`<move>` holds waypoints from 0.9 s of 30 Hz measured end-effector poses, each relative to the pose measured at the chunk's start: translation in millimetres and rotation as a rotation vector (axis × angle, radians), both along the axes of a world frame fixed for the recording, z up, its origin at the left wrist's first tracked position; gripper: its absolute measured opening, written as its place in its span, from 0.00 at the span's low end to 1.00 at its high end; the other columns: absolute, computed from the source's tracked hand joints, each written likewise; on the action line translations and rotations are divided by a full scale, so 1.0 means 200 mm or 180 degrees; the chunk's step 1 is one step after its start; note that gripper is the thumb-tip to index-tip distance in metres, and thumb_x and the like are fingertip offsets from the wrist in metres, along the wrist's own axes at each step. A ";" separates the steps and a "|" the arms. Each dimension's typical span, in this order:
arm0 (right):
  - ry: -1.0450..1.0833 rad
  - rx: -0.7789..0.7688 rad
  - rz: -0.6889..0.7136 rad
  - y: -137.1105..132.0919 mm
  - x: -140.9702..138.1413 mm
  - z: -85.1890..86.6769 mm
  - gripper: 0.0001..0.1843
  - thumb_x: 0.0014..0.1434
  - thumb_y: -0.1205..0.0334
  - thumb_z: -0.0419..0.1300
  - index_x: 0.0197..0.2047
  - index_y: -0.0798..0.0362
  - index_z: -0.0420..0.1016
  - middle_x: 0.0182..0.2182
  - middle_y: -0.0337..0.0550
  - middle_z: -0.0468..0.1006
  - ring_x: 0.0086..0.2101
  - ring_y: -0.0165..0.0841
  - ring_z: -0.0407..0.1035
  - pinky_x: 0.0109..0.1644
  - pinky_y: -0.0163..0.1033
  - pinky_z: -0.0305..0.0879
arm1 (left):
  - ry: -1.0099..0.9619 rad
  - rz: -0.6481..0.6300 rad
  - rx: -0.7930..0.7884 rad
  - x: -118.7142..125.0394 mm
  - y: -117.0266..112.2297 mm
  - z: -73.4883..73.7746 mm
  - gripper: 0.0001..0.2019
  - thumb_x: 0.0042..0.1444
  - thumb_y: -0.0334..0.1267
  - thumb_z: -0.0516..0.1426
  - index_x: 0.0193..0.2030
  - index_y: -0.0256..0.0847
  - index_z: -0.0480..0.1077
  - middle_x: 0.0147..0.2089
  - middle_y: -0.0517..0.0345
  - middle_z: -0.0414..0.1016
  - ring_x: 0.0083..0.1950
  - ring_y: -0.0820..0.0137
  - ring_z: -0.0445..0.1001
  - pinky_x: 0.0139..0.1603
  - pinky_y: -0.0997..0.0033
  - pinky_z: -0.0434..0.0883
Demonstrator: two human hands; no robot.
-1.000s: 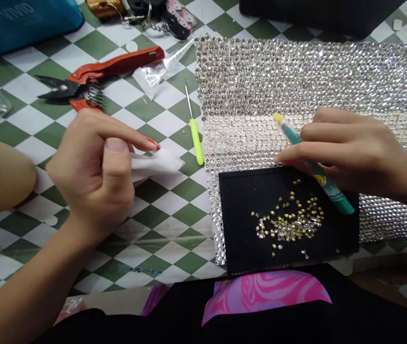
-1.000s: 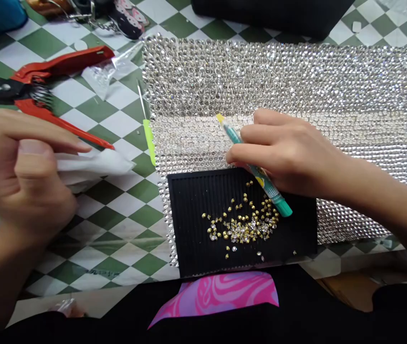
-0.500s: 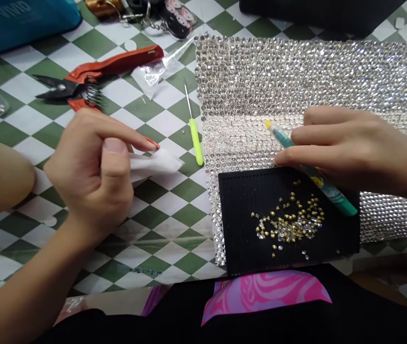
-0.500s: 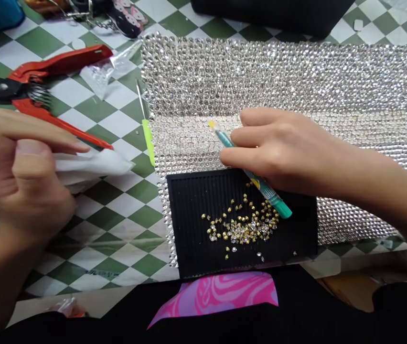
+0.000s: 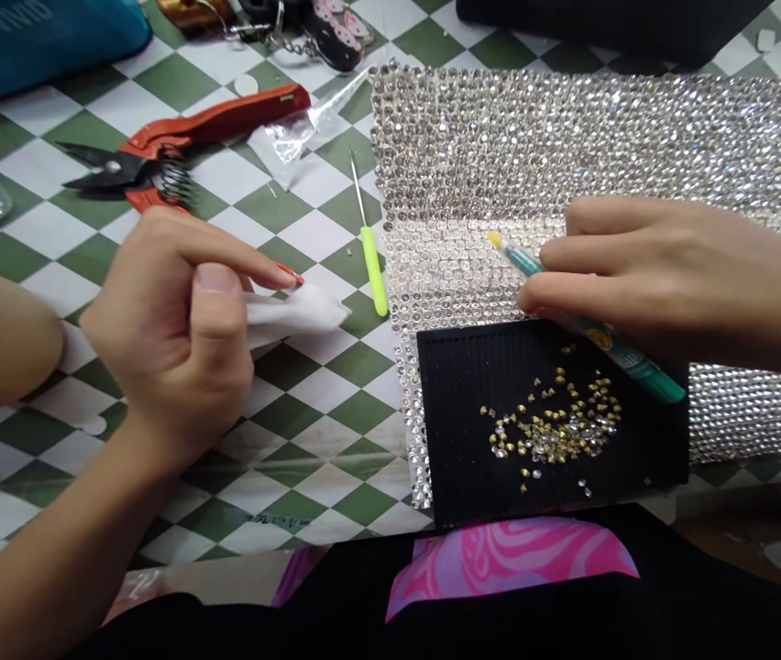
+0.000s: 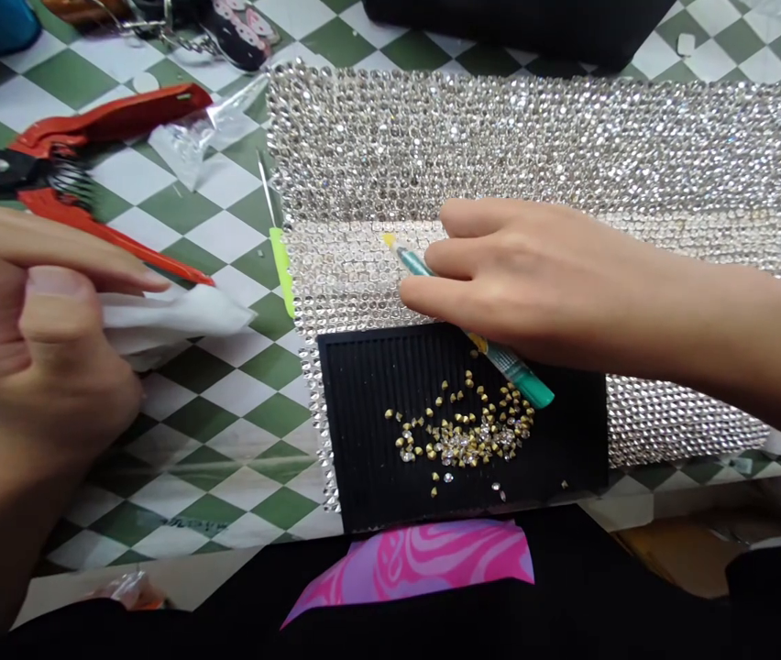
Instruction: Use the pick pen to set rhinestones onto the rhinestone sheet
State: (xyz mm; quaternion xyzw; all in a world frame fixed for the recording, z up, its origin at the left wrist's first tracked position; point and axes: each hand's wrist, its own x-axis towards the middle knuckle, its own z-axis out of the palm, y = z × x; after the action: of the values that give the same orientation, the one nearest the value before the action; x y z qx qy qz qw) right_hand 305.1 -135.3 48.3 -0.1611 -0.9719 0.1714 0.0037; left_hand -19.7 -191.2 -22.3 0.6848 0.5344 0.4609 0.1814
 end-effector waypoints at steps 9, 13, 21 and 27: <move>0.0157 -0.0015 0.0048 -0.11 -0.03 0.02 0.13 0.71 0.73 0.48 0.38 0.54 0.72 0.26 0.40 0.64 0.30 0.31 0.53 0.31 0.41 0.48 | 0.0020 -0.0022 -0.0012 0.00 0.00 0.00 0.15 0.63 0.40 0.52 0.30 0.42 0.77 0.31 0.64 0.76 0.36 0.82 0.69 0.43 0.71 0.66; 0.0211 0.0064 0.0025 -0.16 -0.02 -0.02 0.12 0.69 0.76 0.50 0.38 0.55 0.71 0.27 0.40 0.64 0.30 0.31 0.55 0.32 0.40 0.49 | -0.0042 -0.0043 -0.0020 -0.01 0.00 0.00 0.14 0.62 0.39 0.52 0.30 0.44 0.77 0.30 0.64 0.76 0.35 0.81 0.69 0.42 0.70 0.65; 0.0635 -0.0295 -0.0469 -0.23 0.03 -0.01 0.10 0.71 0.72 0.55 0.51 0.58 0.76 0.30 0.39 0.70 0.32 0.30 0.58 0.34 0.38 0.56 | -0.0152 -0.0034 -0.0061 -0.01 0.00 0.00 0.14 0.61 0.36 0.52 0.28 0.41 0.76 0.29 0.63 0.76 0.34 0.82 0.69 0.42 0.72 0.65; 0.0838 -0.0877 -0.0966 -0.27 0.10 0.00 0.12 0.70 0.66 0.58 0.54 0.50 0.77 0.32 0.39 0.75 0.33 0.27 0.70 0.35 0.34 0.68 | -0.0062 -0.0054 -0.0012 0.00 0.00 0.00 0.13 0.61 0.38 0.52 0.29 0.43 0.76 0.30 0.64 0.76 0.35 0.81 0.69 0.42 0.70 0.65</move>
State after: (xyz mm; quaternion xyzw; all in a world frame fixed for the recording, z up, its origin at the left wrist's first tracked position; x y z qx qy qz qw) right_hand 325.2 -188.6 47.5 -0.2805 -0.8951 0.3194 0.1341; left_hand -19.6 -191.3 -22.8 0.6844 0.5277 0.4650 0.1918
